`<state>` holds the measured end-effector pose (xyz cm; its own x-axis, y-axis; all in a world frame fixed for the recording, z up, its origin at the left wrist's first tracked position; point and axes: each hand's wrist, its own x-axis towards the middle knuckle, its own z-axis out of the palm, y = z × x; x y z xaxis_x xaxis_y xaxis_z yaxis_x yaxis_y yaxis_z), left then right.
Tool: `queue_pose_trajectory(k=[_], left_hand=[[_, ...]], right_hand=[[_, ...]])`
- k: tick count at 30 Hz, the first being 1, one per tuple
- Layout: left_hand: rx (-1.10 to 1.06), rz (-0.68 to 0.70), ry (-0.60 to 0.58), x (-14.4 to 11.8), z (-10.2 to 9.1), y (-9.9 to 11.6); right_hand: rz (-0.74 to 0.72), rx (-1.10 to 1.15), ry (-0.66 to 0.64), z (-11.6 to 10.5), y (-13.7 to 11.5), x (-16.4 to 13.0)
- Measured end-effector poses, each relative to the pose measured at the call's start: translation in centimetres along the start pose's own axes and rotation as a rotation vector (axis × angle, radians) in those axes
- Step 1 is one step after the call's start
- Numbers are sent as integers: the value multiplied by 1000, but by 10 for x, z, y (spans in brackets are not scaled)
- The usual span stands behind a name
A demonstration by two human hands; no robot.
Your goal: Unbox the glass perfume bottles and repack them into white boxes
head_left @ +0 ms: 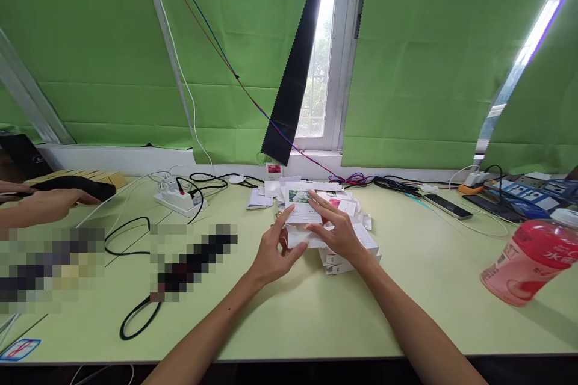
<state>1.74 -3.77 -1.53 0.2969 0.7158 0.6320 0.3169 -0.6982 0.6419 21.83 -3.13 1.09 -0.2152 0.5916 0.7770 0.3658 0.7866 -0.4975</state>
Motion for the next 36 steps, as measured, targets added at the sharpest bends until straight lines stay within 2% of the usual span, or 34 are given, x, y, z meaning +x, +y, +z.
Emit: queue_pose_trajectory(k=[13,29,36], left_hand=[[21,2,42,1,1,-8],[-25,-56,144,4,1,-3],[-4,-75,144,3,1,1]], right_hand=[[-2,-15,-12,0,0,0],[-51,-18,-104,4,-6,-5],[-55,-22,-85,6,-5,-6]])
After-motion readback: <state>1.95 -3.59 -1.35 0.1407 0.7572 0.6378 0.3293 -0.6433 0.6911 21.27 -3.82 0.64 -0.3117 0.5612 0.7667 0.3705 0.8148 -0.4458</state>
